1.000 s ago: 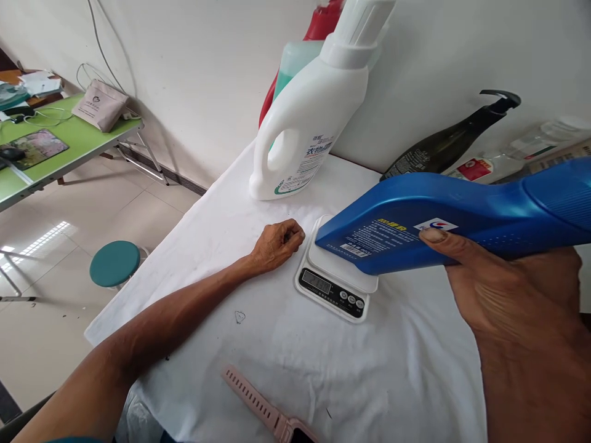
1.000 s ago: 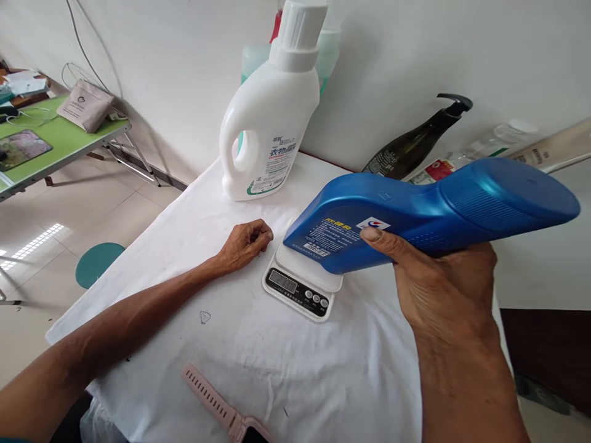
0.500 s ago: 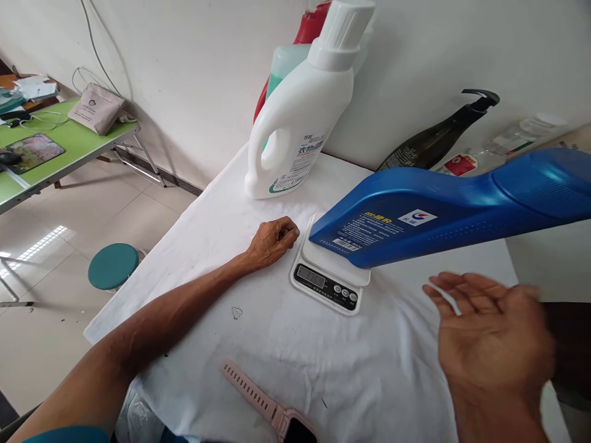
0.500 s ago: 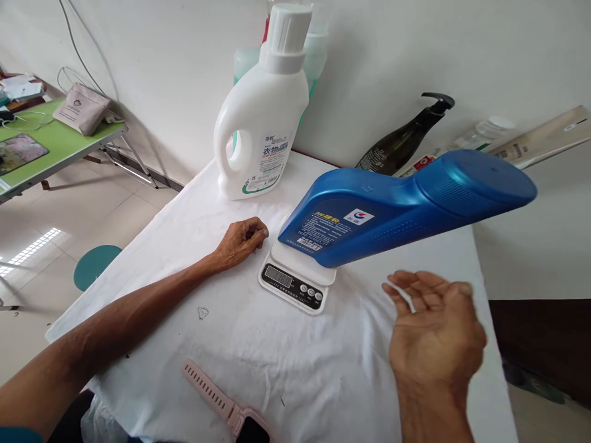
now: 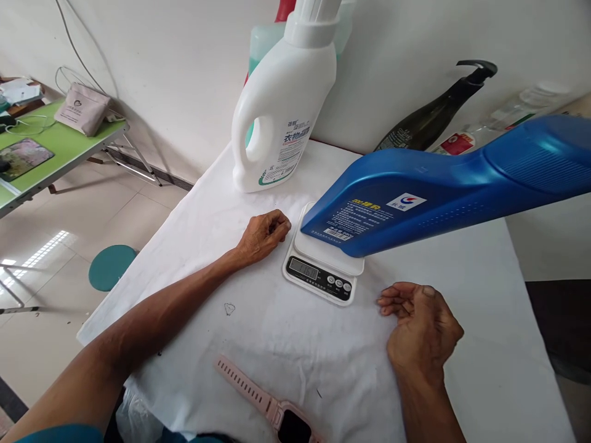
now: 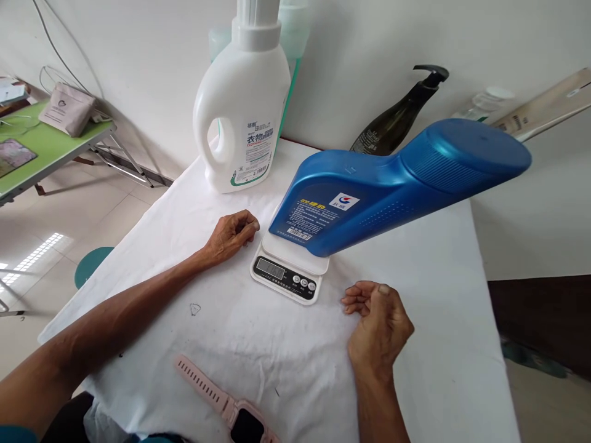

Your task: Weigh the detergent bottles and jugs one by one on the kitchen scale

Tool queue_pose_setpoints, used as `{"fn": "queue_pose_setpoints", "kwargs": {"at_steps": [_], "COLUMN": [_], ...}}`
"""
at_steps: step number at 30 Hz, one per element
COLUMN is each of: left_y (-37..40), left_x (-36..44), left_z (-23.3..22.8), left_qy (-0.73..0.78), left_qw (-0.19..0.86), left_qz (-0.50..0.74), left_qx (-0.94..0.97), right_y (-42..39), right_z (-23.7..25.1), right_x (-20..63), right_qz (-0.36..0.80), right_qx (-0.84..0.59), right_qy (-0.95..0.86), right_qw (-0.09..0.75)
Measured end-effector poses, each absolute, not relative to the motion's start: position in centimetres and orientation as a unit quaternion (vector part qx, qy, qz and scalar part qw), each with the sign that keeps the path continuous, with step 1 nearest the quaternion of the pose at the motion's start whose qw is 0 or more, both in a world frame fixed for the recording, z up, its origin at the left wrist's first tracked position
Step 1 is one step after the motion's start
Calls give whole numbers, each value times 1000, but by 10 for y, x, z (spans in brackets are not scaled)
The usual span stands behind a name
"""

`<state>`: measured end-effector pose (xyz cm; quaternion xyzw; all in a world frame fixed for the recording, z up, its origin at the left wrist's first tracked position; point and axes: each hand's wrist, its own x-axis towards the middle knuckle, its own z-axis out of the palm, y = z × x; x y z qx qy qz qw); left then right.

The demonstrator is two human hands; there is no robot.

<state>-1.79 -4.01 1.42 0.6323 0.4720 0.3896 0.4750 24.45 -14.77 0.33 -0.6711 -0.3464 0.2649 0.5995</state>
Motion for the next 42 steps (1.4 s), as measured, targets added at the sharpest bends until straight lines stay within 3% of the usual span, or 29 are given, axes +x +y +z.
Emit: {"fn": "queue_pose_setpoints", "kwargs": {"at_steps": [22, 29, 36, 42], "left_y": [-40, -41, -41, -41], "left_x": [-18, -18, -19, -19], "left_z": [14, 14, 14, 16], "left_qy": [471, 476, 473, 479], "left_qw": [472, 471, 470, 467], "left_qz": [386, 382, 384, 379], "left_qx": [637, 637, 639, 639], "right_y": [-149, -144, -113, -71], "right_z": [2, 32, 79, 85], "right_x": [243, 249, 248, 228], "right_qz": [258, 292, 309, 334], "right_qx": [-682, -677, -587, -489], "right_qy": [-360, -366, -472, -494], "right_qw": [582, 568, 581, 637]}}
